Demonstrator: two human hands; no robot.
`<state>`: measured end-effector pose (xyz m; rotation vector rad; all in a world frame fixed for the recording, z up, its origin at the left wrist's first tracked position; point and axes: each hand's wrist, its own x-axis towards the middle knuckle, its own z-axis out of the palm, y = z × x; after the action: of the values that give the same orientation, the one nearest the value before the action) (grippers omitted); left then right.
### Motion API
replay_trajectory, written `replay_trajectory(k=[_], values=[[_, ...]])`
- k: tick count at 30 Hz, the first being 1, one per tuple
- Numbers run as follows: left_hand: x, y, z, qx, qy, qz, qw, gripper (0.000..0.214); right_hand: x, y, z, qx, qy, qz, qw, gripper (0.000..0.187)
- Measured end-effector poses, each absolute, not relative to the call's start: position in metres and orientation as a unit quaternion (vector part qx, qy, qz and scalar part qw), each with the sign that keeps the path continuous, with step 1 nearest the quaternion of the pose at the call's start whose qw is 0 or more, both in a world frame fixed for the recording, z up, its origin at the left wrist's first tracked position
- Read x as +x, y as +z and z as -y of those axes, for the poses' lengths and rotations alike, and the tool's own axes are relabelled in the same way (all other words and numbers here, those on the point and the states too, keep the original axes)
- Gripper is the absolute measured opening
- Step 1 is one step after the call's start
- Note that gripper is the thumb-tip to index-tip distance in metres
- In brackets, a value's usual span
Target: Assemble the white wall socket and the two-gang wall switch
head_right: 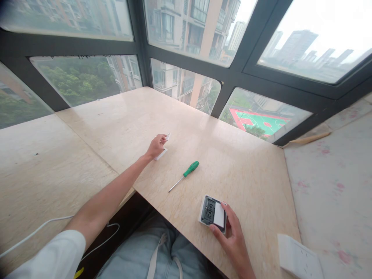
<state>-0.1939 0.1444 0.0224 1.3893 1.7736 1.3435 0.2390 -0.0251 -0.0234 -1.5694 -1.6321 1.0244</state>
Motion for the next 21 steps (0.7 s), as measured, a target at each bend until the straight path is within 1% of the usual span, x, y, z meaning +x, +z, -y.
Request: replay_trajectory(k=[4, 8, 10, 12, 15, 17, 19, 21], values=[[-0.157, 0.027, -0.12, 0.429, 0.59, -0.595, 0.337, 0.015, 0.236, -0.022, 0.026, -0.596, 0.394, 0.622, 0.32, 0.072], [-0.11, 0.034, -0.078, 0.378, 0.642, -0.506, 0.434, 0.025, 0.23, -0.016, 0.029, -0.589, 0.391, 0.622, 0.337, 0.073], [-0.088, 0.037, -0.057, 0.238, 0.691, -0.351, 0.586, 0.022, 0.228, -0.013, 0.03, -0.589, 0.387, 0.621, 0.343, 0.075], [-0.068, 0.038, -0.039, 0.145, 0.681, -0.264, 0.667, 0.021, 0.225, -0.011, 0.03, -0.596, 0.389, 0.61, 0.349, 0.077], [-0.043, 0.039, -0.018, 0.093, 0.646, -0.22, 0.725, 0.022, 0.22, -0.004, 0.032, -0.606, 0.388, 0.585, 0.375, 0.076], [-0.029, 0.04, -0.006, 0.083, 0.623, -0.212, 0.748, 0.021, 0.213, 0.006, 0.035, -0.606, 0.324, 0.608, 0.398, 0.068], [-0.018, 0.042, 0.003, 0.084, 0.597, -0.211, 0.769, 0.02, 0.205, 0.021, 0.038, -0.591, 0.256, 0.653, 0.398, 0.063], [-0.009, 0.046, 0.011, 0.094, 0.575, -0.219, 0.782, 0.022, 0.197, 0.037, 0.038, -0.57, 0.256, 0.668, 0.405, 0.058]])
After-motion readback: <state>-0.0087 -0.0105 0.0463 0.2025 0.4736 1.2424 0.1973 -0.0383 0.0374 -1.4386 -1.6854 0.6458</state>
